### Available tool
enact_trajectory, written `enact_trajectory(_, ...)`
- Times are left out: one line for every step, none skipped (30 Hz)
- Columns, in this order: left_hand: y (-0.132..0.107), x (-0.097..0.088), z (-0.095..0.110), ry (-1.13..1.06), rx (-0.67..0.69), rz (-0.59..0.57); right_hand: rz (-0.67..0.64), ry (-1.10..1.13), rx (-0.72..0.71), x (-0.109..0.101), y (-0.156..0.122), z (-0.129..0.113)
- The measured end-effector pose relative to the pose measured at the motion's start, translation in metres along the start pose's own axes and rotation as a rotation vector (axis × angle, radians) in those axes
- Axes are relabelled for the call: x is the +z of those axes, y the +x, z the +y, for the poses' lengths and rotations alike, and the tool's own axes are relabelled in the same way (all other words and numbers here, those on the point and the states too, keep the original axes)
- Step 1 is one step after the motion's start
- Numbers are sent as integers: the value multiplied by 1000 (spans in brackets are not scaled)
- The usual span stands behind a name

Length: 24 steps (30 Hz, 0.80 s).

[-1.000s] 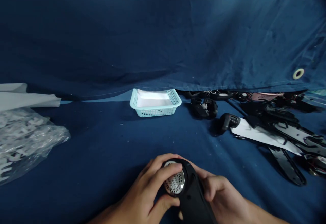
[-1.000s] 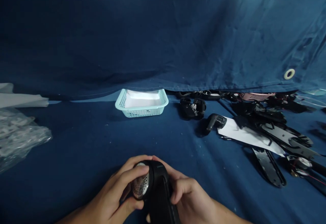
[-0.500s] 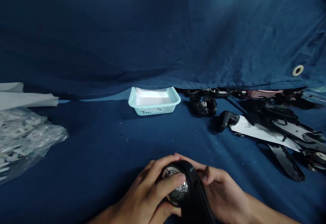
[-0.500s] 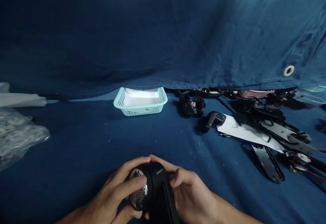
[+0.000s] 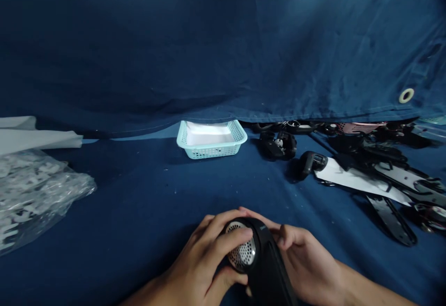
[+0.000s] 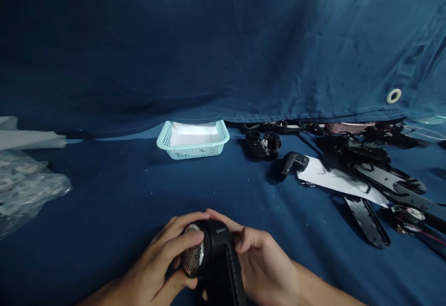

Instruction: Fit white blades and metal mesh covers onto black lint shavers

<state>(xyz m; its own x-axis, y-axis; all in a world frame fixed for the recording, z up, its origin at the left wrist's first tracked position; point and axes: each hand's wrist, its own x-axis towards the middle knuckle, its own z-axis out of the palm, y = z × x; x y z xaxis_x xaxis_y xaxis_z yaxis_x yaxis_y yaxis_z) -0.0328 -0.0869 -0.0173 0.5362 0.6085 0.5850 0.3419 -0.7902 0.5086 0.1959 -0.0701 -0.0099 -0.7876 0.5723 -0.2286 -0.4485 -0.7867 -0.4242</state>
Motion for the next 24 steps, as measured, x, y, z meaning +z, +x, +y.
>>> enact_trajectory(0, 0, 0, -4, -22, 3, 7, -12, 5, 1, 0, 0)
enact_trajectory(0, 0, -1, -10, -52, 6, 15, -21, 4, 2, 0, -1)
enact_trajectory(-1, 0, -1, -19, -87, 12, 24, -28, -2, 3, 0, -1)
enact_trajectory(-1, -1, -1, -29, -123, 21, 36, -32, -12, 4, -1, -1)
enact_trajectory(-1, -1, -1, -40, -155, 29, 45, -39, -26, 5, -1, -2)
enact_trajectory(-1, -1, 0, -52, -185, 35, 52, -48, -40, 5, -1, -2)
enact_trajectory(-1, -1, 0, -63, -209, 39, 50, -61, -49, 5, -1, -3)
enact_trajectory(-1, -2, 1, -73, -226, 40, 40, -77, -53, 5, -2, -4)
enact_trajectory(-1, -2, 1, -83, -232, 35, 24, -95, -56, 4, -2, -5)
enact_trajectory(-1, -2, 2, -92, -234, 30, 6, -113, -61, 3, -2, -7)
enact_trajectory(-1, -2, 3, -100, -234, 26, -14, -133, -66, 2, -2, -8)
enact_trajectory(-1, -2, 3, -107, -233, 23, -30, -154, -73, 1, -3, -8)
enact_trajectory(0, -2, 4, -112, -232, 23, -44, -174, -83, 0, -3, -9)
enact_trajectory(0, -2, 4, -116, -234, 24, -48, -195, -93, 0, -3, -10)
enact_trajectory(1, -2, 4, -119, -240, 26, -50, -215, -102, -1, -3, -10)
enact_trajectory(2, -3, 3, -117, -253, 26, -44, -233, -116, -1, -2, -11)
enact_trajectory(2, -3, 2, -108, -268, 23, -32, -250, -135, -2, -2, -11)
enact_trajectory(2, -4, 1, -79, -282, 29, -11, -265, -164, -3, -1, -11)
enact_trajectory(1, -6, 0, -29, -280, 57, 12, -278, -197, -3, 1, -12)
enact_trajectory(0, -6, 0, 40, -240, 104, 40, -288, -232, -4, 3, -13)
enact_trajectory(-1, -7, 0, 118, -159, 168, 69, -296, -267, -5, 4, -14)
enact_trajectory(-2, -6, 2, 184, -44, 232, 99, -305, -298, -5, 6, -15)
enact_trajectory(-4, -4, 7, 217, 87, 243, 124, -313, -321, -6, 8, -16)
enact_trajectory(-5, 1, 14, 224, 212, 215, 142, -322, -335, -7, 9, -16)
